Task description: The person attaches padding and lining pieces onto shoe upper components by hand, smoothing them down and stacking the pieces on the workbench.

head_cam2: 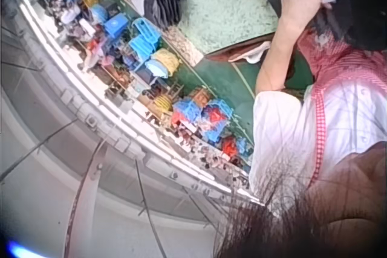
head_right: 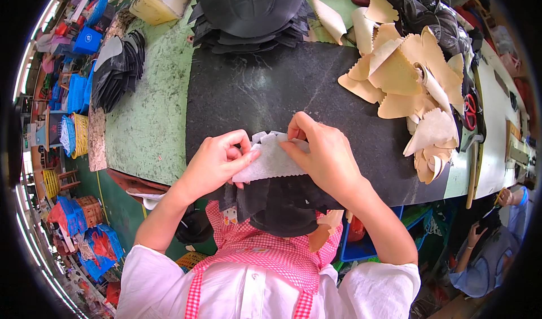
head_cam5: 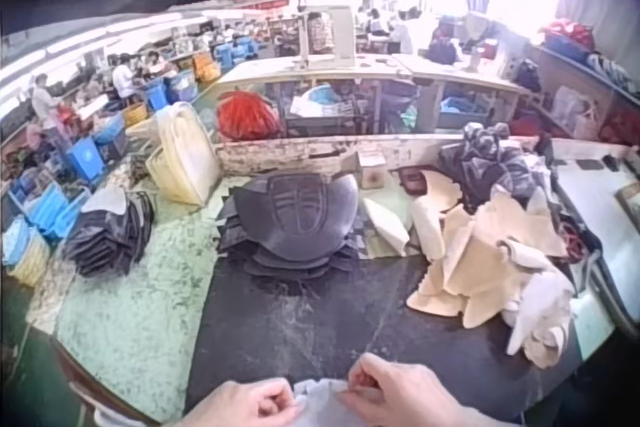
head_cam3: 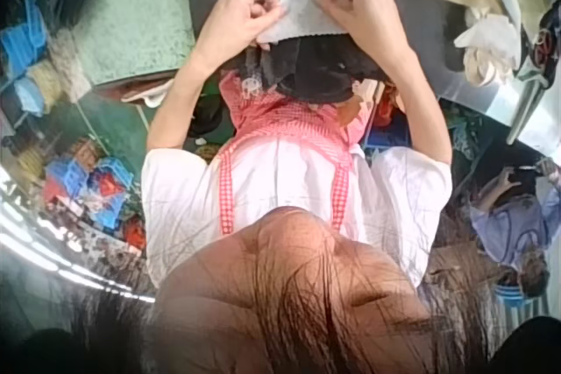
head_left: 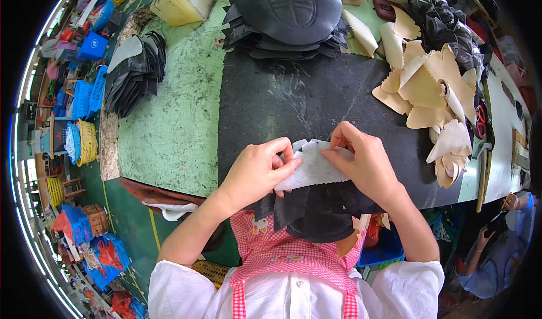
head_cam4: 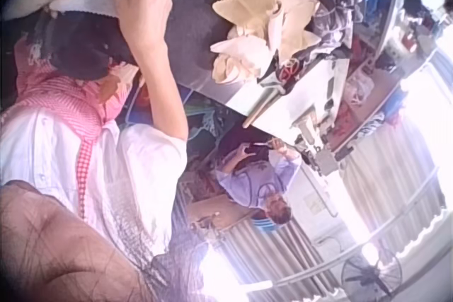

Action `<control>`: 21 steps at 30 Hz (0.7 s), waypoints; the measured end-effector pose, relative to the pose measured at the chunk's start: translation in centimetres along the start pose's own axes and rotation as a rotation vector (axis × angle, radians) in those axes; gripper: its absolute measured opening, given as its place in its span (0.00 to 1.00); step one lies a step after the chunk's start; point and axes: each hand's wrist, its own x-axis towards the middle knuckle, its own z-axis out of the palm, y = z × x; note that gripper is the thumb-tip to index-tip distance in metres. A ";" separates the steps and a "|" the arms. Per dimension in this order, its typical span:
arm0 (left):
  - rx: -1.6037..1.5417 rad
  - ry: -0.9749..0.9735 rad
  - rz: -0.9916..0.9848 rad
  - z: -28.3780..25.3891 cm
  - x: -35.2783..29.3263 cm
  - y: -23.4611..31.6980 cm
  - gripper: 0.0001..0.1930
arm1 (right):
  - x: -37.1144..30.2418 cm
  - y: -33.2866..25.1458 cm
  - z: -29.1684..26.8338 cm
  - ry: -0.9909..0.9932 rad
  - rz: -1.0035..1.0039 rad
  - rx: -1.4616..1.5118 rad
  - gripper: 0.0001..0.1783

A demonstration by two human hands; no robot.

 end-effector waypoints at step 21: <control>0.599 0.142 0.678 5.3 -3.2 0.4 0.39 | -1.1 -1.1 -0.9 -0.071 0.015 -0.045 0.14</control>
